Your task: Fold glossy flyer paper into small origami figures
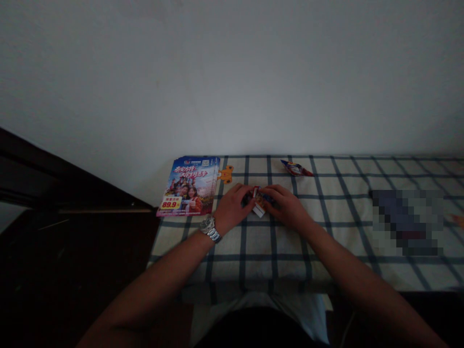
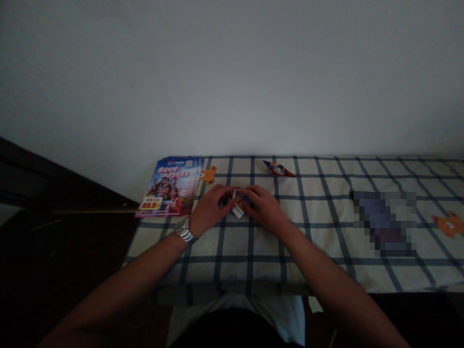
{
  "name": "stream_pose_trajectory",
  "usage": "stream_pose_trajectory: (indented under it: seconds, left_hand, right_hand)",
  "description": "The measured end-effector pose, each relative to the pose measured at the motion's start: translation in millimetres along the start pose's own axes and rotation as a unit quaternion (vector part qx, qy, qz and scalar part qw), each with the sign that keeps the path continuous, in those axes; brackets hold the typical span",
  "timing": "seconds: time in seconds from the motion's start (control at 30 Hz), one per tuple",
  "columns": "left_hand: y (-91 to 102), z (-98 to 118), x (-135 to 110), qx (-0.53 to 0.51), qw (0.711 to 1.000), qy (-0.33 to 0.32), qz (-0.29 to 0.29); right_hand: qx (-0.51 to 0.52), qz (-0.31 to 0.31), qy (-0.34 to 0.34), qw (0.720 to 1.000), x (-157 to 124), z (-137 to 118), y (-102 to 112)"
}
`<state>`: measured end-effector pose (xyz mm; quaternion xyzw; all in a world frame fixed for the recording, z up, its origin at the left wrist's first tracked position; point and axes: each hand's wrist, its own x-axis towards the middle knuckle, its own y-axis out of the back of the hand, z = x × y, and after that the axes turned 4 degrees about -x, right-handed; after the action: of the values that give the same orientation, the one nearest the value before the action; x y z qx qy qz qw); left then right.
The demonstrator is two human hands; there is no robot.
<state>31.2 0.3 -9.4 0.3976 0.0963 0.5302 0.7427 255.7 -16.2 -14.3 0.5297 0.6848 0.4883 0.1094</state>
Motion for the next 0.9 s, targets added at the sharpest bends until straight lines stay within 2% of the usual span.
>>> stream_pose_trajectory:
  seconds: [0.6,0.9]
  left_hand:
    - [-2.0,-1.5,0.4,0.006,1.0,-0.013,0.004]
    - [-2.1,-1.8,-0.3,0.009,1.0,-0.016,-0.001]
  right_hand:
    - [-0.047,0.005,0.064,0.997,0.3,2.5,-3.1]
    - [-0.036,0.011,0.063,0.997,1.2,2.3,-3.4]
